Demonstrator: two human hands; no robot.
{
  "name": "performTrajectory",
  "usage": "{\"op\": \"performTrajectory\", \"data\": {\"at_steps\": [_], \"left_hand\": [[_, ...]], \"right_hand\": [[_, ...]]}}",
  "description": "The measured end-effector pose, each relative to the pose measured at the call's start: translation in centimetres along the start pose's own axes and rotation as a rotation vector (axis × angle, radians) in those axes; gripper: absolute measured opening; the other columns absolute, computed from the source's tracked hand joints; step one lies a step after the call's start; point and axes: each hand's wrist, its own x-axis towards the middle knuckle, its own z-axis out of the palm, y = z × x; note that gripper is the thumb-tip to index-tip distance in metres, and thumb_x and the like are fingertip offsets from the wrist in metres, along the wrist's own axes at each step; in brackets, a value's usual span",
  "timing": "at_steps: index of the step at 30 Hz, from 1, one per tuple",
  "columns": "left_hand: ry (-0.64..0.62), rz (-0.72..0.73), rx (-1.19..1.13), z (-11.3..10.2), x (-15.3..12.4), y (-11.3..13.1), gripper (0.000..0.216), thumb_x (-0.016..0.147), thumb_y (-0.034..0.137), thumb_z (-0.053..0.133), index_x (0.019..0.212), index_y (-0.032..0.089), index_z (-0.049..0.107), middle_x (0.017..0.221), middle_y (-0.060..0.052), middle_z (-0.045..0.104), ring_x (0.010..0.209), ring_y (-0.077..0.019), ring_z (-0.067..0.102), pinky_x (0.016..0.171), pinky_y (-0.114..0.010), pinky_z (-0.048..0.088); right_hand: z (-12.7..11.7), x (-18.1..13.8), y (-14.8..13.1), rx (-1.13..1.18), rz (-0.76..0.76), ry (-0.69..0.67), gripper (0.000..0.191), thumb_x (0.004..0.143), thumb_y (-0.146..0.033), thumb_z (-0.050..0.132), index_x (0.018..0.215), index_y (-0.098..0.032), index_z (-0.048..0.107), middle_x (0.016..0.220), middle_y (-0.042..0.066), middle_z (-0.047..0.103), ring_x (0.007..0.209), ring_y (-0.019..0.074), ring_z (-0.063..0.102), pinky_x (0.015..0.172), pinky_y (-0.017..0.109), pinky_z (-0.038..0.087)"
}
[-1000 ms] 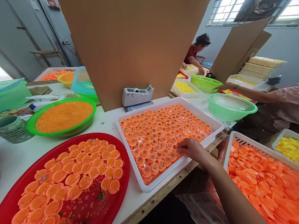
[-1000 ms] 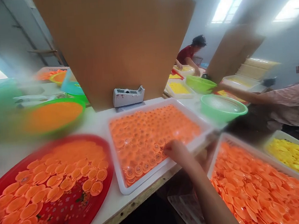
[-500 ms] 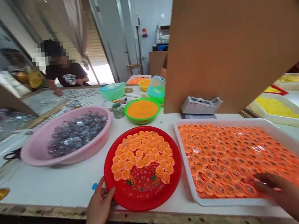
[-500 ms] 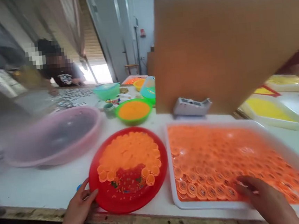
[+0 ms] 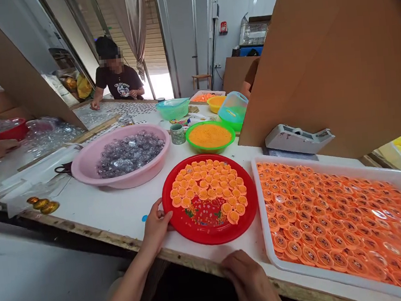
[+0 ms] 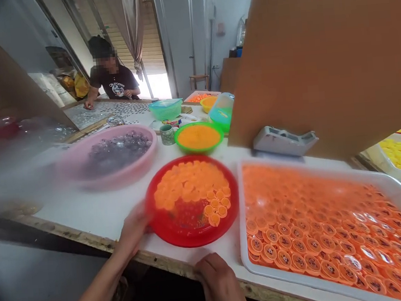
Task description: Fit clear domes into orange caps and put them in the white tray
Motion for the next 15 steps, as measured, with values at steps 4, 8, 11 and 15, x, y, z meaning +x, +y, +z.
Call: {"op": "performTrajectory", "data": {"at_steps": [4,8,11,15], "left_hand": [[0.049,0.032,0.078,-0.4,0.2,-0.4,0.070,0.077,0.020,0.069,0.141,0.017,0.041,0.090,-0.006,0.068,0.074,-0.0185,0.066,0.064,-0.027,0.052],[0.046,0.031,0.076,-0.2,0.5,-0.9,0.062,0.077,0.019,0.066,0.136,0.013,0.047,0.088,-0.007,0.069,0.074,-0.0196,0.066,0.064,-0.027,0.051],[0.006,0.029,0.020,0.1,1.0,-1.2,0.053,0.075,0.012,0.063,0.127,0.014,0.053,0.079,-0.004,0.070,0.065,-0.0184,0.066,0.058,-0.026,0.051],[-0.030,0.023,-0.068,0.2,1.7,-1.7,0.056,0.075,0.007,0.059,0.129,0.016,0.049,0.076,-0.002,0.070,0.064,-0.0178,0.068,0.056,-0.024,0.052]], "right_hand": [[1.4,0.9,1.2,-0.091,0.108,-0.016,0.023,0.094,-0.018,0.047,0.082,-0.021,0.067,0.079,0.006,0.066,0.072,0.0210,0.066,0.065,0.031,0.055],[2.0,0.7,3.0,-0.035,0.164,0.118,0.025,0.097,-0.031,0.049,0.087,-0.022,0.069,0.083,0.007,0.069,0.075,0.0232,0.067,0.067,0.032,0.054],[2.8,0.6,4.3,-0.014,0.128,0.192,0.032,0.097,-0.039,0.046,0.087,-0.022,0.071,0.082,0.008,0.071,0.074,0.0238,0.068,0.067,0.031,0.055],[3.8,0.8,5.4,-0.059,0.113,0.265,0.046,0.097,-0.049,0.043,0.070,-0.021,0.067,0.065,0.006,0.067,0.058,0.0189,0.065,0.058,0.025,0.053]]}}
